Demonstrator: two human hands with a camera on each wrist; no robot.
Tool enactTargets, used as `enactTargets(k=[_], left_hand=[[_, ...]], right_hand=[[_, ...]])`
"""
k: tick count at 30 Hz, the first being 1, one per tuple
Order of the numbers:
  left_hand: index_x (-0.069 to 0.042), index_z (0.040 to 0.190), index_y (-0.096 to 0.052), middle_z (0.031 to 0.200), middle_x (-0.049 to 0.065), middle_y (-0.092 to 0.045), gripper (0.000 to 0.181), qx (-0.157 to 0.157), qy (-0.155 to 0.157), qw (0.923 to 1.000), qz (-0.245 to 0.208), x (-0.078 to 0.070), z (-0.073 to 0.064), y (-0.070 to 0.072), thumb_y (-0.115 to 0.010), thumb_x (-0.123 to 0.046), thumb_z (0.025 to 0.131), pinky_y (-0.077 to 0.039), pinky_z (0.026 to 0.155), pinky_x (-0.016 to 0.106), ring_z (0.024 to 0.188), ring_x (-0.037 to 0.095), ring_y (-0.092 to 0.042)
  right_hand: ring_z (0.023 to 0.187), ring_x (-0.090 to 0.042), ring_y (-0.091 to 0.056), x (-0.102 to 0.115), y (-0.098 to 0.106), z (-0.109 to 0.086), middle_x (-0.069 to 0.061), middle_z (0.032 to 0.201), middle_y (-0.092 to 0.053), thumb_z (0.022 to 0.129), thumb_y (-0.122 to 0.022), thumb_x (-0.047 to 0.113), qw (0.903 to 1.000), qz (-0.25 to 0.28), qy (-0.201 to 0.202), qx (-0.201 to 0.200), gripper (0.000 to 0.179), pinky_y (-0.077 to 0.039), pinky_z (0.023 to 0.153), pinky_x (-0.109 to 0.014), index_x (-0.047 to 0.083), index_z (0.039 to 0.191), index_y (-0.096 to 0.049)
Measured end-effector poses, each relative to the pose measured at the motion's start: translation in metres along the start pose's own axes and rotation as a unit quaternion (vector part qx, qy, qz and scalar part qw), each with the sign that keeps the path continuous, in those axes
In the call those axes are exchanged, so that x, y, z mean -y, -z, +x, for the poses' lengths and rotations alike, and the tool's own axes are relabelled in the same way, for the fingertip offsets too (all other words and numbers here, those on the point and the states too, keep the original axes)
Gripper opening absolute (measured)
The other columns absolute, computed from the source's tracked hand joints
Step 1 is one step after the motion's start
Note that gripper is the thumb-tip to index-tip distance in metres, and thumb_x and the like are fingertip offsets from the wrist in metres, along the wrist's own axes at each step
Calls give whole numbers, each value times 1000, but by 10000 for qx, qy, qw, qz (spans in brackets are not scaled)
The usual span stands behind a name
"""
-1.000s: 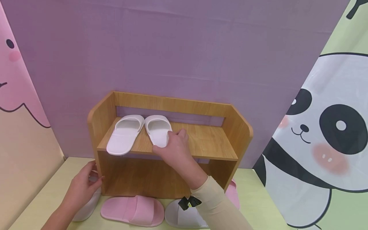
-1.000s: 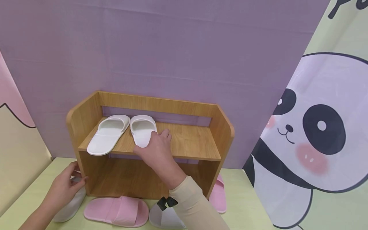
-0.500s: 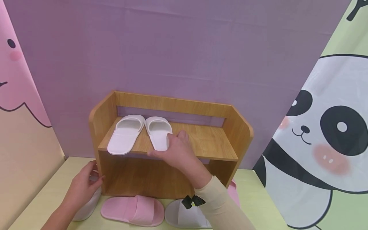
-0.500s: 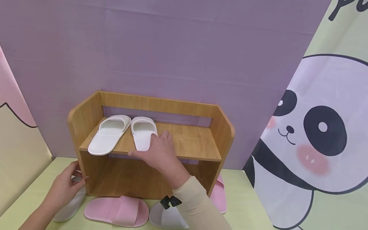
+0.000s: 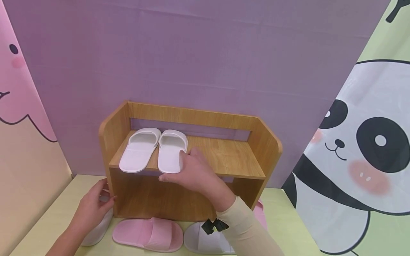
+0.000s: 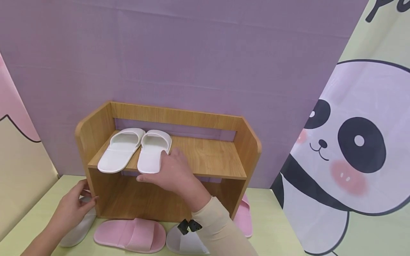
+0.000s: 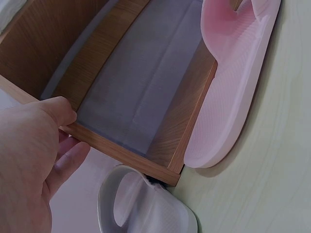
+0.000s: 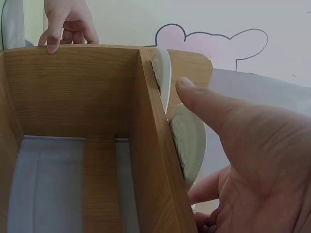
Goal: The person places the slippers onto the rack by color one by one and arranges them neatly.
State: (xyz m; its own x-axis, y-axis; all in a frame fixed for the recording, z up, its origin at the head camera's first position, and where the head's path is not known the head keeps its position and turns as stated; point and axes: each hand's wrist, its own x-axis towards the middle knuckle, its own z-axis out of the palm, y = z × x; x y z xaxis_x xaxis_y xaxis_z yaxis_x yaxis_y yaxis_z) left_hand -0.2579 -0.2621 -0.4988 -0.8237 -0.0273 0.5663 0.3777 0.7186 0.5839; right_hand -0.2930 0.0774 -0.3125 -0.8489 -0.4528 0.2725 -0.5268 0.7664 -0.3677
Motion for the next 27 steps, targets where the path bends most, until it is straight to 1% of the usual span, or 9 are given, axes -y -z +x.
enactTargets(k=[5,8,12,17,21,24,27], left_hand=[[0,145,-57,115,11,-72,64,-20,-28,10000,-35,0,0,-1,-86,7,89,-65,71,28,91,23,-75],[0,143,-57,116,12,-72,63,-28,-31,10000,-28,0,0,-1,-87,7,88,-65,71,28,91,24,-75],[1,143,-58,115,11,-72,63,-58,-72,10000,-17,1,0,-1,-87,7,88,-66,71,30,91,21,-74],[0,143,-57,115,10,-72,64,-67,-71,10000,0,2,0,-1,-88,6,88,-67,71,33,91,19,-74],[0,143,-57,115,11,-71,63,-46,-39,10000,-7,0,0,-1,-88,7,88,-67,72,38,92,23,-75],[1,143,-56,115,12,-71,63,-5,-5,10000,-10,-1,0,-1,-87,7,89,-67,72,36,93,28,-75],[1,145,-55,116,13,-71,64,28,22,10000,43,-1,-1,0,-86,6,89,-66,72,33,95,29,-75]], right_hand=[[98,-21,-47,2,-1,0,0,82,-61,82,-89,68,9998,-34,166,-68,66,-45,76,-32,12,110,-65],[96,-21,-47,1,-2,1,1,81,-60,83,-89,67,9997,-73,218,-91,66,-44,74,-31,11,110,-66],[96,-21,-48,2,-2,1,1,81,-60,84,-89,65,9995,-54,257,-170,64,-44,74,-32,11,109,-68],[98,-20,-48,4,-5,1,3,85,-60,83,-90,66,9996,-19,155,-238,65,-45,77,-32,10,111,-69],[98,-20,-48,5,-7,0,2,87,-59,83,-89,68,9996,-47,63,-269,68,-45,76,-32,10,112,-70],[96,-19,-48,6,-8,-1,1,88,-59,82,-90,68,9996,-33,25,-286,70,-45,74,-32,9,113,-71],[96,-19,-49,6,-7,-2,1,90,-59,81,-91,67,9995,66,-10,-305,70,-45,74,-32,8,115,-71]])
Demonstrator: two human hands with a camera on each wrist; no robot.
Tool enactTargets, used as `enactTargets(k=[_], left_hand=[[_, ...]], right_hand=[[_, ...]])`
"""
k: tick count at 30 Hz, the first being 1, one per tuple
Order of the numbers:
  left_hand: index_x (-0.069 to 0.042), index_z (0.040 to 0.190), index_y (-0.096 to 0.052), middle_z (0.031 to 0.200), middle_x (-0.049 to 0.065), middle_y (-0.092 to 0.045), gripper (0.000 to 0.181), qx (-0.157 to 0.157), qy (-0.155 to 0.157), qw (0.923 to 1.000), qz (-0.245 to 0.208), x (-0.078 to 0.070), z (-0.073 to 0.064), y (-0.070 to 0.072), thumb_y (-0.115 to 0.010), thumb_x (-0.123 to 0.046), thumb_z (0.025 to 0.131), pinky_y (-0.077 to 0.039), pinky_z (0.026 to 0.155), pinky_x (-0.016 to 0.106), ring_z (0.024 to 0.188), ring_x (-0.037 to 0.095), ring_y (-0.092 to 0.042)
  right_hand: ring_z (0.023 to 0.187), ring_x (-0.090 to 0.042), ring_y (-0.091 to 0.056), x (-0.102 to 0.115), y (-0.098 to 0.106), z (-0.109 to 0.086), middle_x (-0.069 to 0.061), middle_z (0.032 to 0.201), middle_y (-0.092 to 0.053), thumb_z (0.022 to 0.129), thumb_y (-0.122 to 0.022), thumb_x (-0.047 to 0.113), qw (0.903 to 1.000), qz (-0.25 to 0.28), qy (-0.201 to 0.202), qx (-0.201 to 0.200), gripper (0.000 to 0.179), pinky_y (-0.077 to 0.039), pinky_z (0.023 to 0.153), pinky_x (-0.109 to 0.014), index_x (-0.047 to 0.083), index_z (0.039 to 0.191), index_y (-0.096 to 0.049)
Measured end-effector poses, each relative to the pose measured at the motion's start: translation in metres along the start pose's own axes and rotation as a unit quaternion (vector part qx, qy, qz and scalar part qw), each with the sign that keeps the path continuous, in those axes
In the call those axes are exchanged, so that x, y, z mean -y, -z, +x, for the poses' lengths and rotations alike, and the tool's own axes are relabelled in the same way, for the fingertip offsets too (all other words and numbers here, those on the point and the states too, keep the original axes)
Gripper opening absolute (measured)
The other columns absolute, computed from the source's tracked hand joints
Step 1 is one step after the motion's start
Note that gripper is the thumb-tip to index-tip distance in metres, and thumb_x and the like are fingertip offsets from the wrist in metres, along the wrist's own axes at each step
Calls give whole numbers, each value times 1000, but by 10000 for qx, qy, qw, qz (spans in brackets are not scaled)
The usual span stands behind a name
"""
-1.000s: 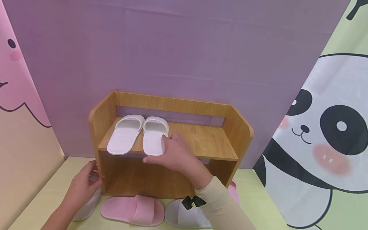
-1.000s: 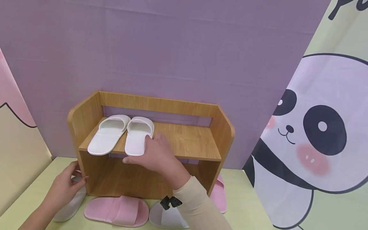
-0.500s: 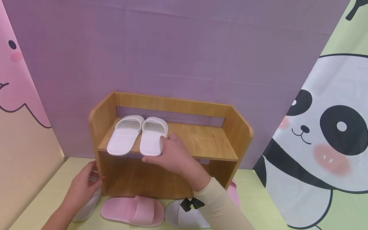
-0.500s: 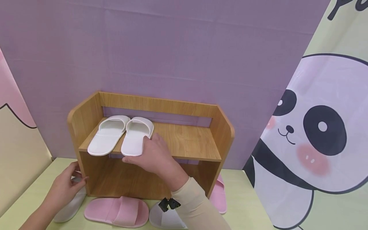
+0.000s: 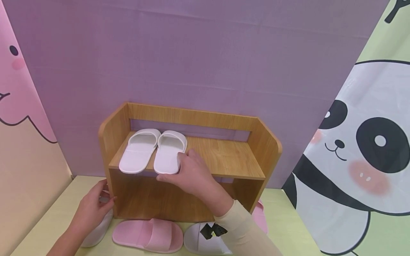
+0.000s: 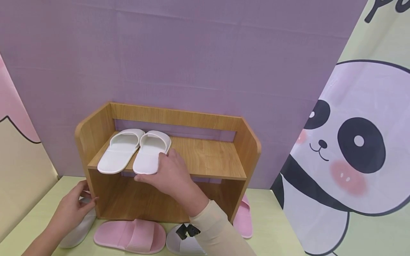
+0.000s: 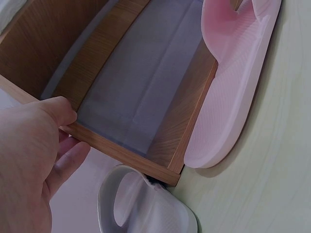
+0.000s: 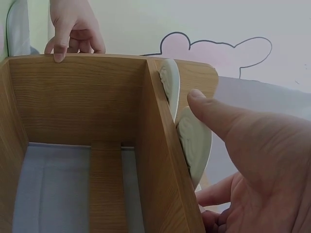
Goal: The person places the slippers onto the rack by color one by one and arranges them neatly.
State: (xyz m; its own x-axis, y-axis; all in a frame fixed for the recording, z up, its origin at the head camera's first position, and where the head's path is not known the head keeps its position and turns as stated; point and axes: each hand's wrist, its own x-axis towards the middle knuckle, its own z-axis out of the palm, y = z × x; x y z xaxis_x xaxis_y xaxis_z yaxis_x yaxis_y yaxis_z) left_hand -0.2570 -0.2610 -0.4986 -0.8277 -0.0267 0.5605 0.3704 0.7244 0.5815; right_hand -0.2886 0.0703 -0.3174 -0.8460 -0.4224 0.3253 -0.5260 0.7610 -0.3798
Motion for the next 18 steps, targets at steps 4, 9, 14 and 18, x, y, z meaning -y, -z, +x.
enactTargets(k=[4,9,14,18], left_hand=[[0,146,-55,116,13,-71,65,7,8,10000,38,0,0,0,-86,6,89,-66,73,32,95,28,-74],[0,145,-56,117,12,-71,64,-17,20,10000,6,0,-1,-1,-87,5,89,-65,71,29,94,29,-74],[0,144,-56,117,12,-71,65,-50,19,10000,3,0,-1,-1,-88,6,88,-65,71,27,93,27,-75],[1,144,-57,117,12,-71,64,-47,20,10000,-21,1,0,-1,-88,6,88,-64,70,27,93,27,-75]], right_hand=[[96,-18,-51,-1,0,-1,1,94,-59,80,-93,66,9998,155,-81,-2,71,-47,73,-32,9,117,-72],[95,-18,-52,-2,1,-4,0,99,-58,81,-93,64,9996,254,-127,24,71,-48,72,-32,8,119,-73],[91,-19,-54,-5,4,-8,-4,104,-58,83,-93,61,9988,468,-110,6,67,-49,70,-32,10,122,-73],[94,-19,-54,-8,7,-12,-5,111,-59,87,-93,56,9981,601,50,-121,70,-52,75,-33,8,133,-73]])
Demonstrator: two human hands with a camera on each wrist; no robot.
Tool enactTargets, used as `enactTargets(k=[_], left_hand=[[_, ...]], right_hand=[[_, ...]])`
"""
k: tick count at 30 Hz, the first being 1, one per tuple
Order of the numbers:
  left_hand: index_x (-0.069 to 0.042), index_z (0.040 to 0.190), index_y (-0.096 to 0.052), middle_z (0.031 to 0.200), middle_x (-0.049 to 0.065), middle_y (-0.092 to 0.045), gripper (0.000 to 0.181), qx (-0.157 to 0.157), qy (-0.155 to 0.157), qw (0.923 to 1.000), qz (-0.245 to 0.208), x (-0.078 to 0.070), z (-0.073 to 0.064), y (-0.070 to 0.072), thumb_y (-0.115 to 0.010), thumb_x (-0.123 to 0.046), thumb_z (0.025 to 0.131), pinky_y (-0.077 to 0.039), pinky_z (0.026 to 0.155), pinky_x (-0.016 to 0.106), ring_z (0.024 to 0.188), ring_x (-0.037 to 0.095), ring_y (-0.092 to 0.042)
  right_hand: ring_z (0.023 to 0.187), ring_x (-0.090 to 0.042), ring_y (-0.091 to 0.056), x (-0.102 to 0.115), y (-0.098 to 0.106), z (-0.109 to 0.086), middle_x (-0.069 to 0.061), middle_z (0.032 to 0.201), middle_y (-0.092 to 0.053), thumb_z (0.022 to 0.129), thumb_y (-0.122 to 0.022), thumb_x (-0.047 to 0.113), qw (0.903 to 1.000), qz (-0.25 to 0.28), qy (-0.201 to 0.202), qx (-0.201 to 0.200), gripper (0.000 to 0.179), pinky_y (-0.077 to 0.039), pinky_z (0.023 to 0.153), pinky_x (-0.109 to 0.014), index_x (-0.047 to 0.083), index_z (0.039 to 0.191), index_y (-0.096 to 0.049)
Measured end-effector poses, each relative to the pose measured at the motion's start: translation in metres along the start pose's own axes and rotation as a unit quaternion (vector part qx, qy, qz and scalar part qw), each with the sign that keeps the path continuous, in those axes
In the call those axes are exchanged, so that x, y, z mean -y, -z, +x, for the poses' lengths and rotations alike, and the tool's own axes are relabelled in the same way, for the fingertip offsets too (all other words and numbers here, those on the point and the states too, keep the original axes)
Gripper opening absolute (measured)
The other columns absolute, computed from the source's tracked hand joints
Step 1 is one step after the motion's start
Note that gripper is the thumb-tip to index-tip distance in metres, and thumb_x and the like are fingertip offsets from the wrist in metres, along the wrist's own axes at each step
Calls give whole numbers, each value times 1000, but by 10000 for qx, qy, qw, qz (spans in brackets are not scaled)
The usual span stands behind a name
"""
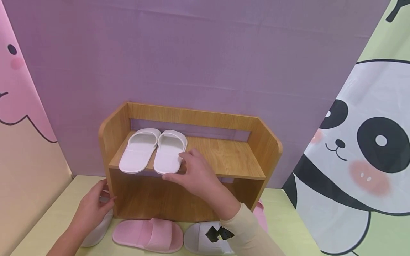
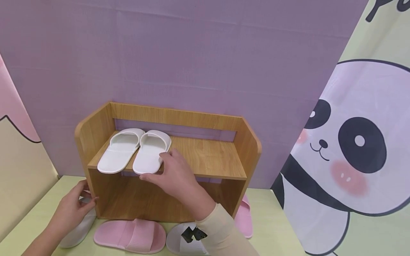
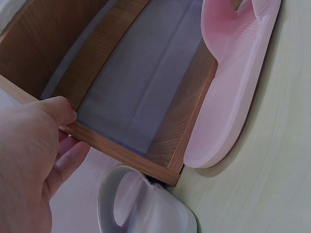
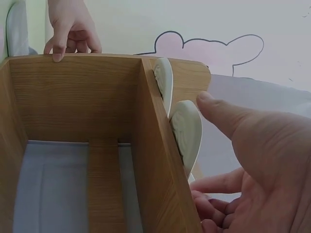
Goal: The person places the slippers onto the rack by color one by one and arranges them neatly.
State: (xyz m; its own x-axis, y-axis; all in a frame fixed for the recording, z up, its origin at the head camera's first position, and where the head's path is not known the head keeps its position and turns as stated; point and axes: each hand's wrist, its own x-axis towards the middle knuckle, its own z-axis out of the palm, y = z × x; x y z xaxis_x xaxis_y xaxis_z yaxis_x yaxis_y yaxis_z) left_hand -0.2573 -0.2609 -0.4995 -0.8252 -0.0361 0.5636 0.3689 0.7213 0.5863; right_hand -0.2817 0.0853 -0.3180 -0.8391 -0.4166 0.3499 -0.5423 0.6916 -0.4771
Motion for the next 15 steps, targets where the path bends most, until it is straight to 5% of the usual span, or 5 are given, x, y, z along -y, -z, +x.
enactTargets(k=[15], left_hand=[[1,144,-56,117,13,-71,63,14,-5,10000,-16,-4,0,3,-87,7,89,-64,70,27,93,24,-74]], right_hand=[[105,-22,-61,-10,7,-16,-9,120,-60,89,-97,31,9939,550,741,-604,55,-61,77,-27,5,129,-71]])
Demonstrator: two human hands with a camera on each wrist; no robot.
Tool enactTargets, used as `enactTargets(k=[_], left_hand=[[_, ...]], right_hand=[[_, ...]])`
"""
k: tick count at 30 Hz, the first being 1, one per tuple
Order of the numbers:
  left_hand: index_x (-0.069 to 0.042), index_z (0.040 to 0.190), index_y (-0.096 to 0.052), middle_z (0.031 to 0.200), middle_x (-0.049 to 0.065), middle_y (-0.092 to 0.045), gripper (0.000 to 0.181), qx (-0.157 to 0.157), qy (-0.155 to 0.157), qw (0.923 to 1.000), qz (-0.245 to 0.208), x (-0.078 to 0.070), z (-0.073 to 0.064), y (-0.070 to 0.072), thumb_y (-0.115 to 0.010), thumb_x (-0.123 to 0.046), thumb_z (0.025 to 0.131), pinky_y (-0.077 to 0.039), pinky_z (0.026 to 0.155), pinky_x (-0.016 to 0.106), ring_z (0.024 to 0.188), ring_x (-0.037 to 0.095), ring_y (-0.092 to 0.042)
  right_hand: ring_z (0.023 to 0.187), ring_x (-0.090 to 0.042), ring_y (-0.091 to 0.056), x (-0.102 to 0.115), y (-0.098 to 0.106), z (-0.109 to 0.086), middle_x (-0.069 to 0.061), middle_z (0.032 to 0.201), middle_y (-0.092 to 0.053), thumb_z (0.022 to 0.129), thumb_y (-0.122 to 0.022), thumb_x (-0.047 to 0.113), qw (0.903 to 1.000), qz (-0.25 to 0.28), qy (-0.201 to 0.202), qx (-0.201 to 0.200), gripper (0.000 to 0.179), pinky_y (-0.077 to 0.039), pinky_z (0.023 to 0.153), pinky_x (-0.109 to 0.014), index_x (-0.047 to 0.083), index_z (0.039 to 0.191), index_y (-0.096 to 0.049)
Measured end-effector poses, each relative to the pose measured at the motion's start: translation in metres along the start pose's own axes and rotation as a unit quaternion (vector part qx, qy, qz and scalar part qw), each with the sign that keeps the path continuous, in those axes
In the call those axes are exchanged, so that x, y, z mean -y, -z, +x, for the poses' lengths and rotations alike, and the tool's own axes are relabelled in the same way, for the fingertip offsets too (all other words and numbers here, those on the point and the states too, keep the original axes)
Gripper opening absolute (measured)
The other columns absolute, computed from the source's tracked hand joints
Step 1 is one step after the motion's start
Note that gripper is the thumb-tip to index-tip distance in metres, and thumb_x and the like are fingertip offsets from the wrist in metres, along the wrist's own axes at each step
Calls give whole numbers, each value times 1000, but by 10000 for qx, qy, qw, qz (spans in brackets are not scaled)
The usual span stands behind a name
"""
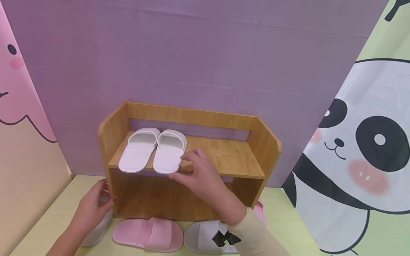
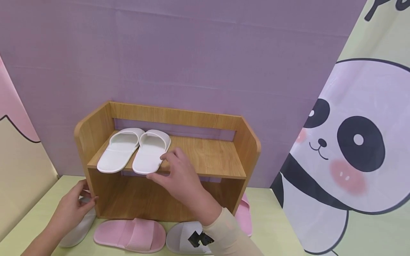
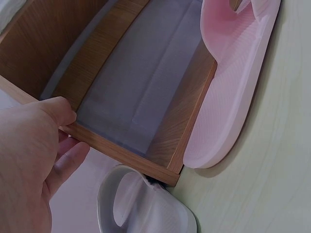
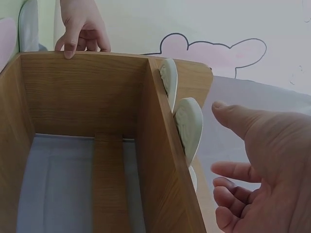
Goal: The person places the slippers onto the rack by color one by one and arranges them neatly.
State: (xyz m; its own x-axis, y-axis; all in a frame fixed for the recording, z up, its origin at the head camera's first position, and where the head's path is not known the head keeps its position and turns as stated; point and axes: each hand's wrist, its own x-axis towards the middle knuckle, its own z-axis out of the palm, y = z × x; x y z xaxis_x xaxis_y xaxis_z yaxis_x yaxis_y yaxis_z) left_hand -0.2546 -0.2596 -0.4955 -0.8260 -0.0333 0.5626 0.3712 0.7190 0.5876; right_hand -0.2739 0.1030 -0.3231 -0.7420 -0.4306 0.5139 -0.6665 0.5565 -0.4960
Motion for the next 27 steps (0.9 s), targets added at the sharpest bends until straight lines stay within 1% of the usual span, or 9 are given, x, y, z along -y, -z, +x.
enactTargets(k=[4,7,13,16,21,23,27], left_hand=[[1,144,-56,116,13,-71,64,-14,-15,10000,-24,1,0,0,-87,7,88,-65,70,27,92,22,-74],[1,144,-56,115,12,-71,64,-14,-9,10000,-43,2,1,-1,-87,7,88,-65,70,27,91,21,-74],[0,143,-57,116,12,-71,64,-25,-2,10000,-12,3,0,-2,-88,6,88,-65,70,27,92,20,-73],[0,143,-57,115,12,-71,63,-33,-8,10000,-15,4,0,-2,-87,6,88,-65,70,27,92,19,-74],[1,143,-57,115,12,-71,63,-4,11,10000,19,3,-1,-1,-88,6,88,-65,70,28,93,24,-74],[0,143,-56,115,12,-71,64,9,21,10000,31,3,-1,-1,-88,6,88,-66,71,30,93,27,-75],[0,144,-57,114,11,-71,64,15,34,10000,33,3,0,-1,-88,5,88,-66,71,30,93,27,-75]], right_hand=[[106,-25,-60,-4,3,-5,-8,119,-60,89,-96,29,9999,59,130,-51,51,-61,77,-28,5,127,-71],[105,-25,-61,-8,6,-10,-8,119,-61,90,-96,29,9997,-2,199,-104,50,-60,79,-31,5,127,-71],[110,-22,-62,-18,12,-17,-6,119,-61,91,-95,25,9993,-51,330,-163,45,-62,87,-35,7,124,-71],[110,-19,-61,-22,15,-21,-4,117,-61,91,-95,24,9993,-126,304,-173,42,-63,89,-38,10,122,-71],[113,-15,-64,-30,21,-31,2,117,-59,91,-95,26,9998,-137,38,-123,41,-64,92,-40,15,122,-71],[113,-16,-64,-33,23,-36,4,118,-59,91,-95,27,9998,-141,-9,-113,41,-64,93,-41,16,122,-72],[106,-21,-63,-44,29,-47,5,117,-60,91,-95,27,9995,-188,132,-199,38,-60,88,-38,17,120,-72]])
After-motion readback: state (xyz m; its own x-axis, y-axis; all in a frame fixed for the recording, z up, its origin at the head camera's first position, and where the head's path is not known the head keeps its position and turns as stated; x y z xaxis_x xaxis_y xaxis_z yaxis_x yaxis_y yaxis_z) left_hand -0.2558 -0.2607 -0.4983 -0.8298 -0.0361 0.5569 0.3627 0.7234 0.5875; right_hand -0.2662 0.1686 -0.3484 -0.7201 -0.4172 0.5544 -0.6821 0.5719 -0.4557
